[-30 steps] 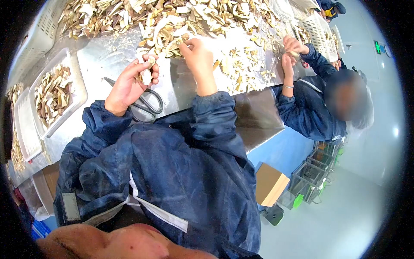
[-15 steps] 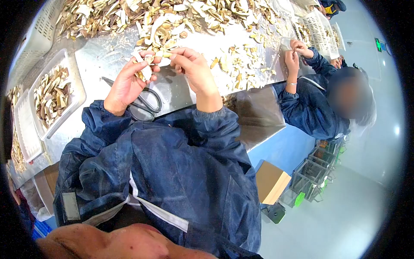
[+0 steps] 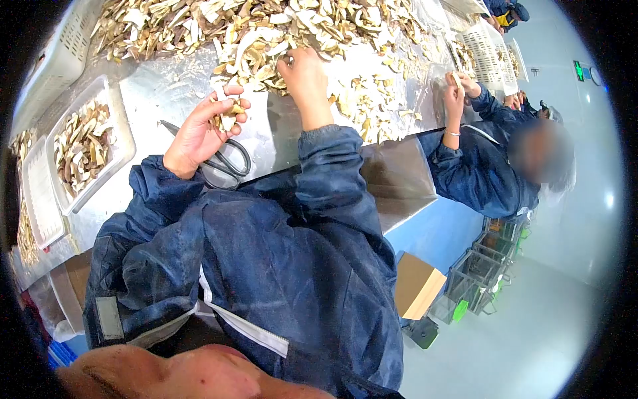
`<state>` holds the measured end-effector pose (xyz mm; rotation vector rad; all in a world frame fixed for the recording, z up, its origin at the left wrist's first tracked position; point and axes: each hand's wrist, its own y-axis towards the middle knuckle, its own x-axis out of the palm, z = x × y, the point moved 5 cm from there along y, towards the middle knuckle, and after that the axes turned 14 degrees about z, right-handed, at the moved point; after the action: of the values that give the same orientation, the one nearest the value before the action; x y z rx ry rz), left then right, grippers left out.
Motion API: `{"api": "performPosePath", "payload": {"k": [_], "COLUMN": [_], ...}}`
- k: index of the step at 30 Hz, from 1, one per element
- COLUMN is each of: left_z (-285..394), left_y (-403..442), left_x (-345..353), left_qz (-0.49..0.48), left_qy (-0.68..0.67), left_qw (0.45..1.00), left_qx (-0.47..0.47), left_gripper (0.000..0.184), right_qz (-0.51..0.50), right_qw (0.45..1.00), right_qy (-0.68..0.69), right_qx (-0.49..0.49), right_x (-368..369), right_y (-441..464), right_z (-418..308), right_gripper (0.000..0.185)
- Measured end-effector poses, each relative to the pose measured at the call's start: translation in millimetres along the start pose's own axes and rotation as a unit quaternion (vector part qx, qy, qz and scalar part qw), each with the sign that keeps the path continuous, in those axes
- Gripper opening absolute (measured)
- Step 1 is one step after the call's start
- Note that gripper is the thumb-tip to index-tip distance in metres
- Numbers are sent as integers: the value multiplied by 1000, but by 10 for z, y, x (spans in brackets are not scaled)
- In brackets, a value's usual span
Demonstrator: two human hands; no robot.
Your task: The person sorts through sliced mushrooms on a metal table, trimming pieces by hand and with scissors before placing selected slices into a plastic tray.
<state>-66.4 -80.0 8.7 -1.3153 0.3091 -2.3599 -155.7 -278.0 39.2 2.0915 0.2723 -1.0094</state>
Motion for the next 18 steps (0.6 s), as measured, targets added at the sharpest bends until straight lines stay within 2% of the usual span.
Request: {"api": "performPosePath", "payload": {"k": [3,6,7,9,10,11,14,15,16,18], "left_z": [23,6,-4,-17,-27,-39,-62,-67,-88,-88], "left_y": [-12,-1,8,18,22,28,48,52,56,59], "left_x": [57,76,83,92,95,95,66,51,22,-12], "left_qz": [-2,-18,-24,-36,-44,-53,-65,-68,-64,-54], "left_qy": [-44,-100,-103,-107,-117,-127,-115,-104,-104,-103], "left_qw": [999,995,994,994,992,990,991,992,992,992], "left_qx": [5,-3,-6,-11,-21,-30,-35,-32,-38,-48], "left_gripper": [34,37,38,41,42,43,44,44,44,44], "right_qz": [-52,-89,-100,-134,-148,-185,-167,-96,-39,-17], "right_qw": [998,980,957,897,854,829,904,958,982,995], "right_qy": [1,80,156,330,413,471,315,194,107,-50], "right_qx": [25,158,223,263,279,240,236,186,153,87], "right_x": [-87,-288,-304,-373,-397,-398,-346,-312,-260,-99], "right_y": [-97,-185,-214,-259,-279,-290,-139,-21,42,85], "right_z": [13,13,14,-193,-308,-448,-383,-263,-154,-46], "right_gripper": [31,32,29,28,28,26,25,25,32,39]}}
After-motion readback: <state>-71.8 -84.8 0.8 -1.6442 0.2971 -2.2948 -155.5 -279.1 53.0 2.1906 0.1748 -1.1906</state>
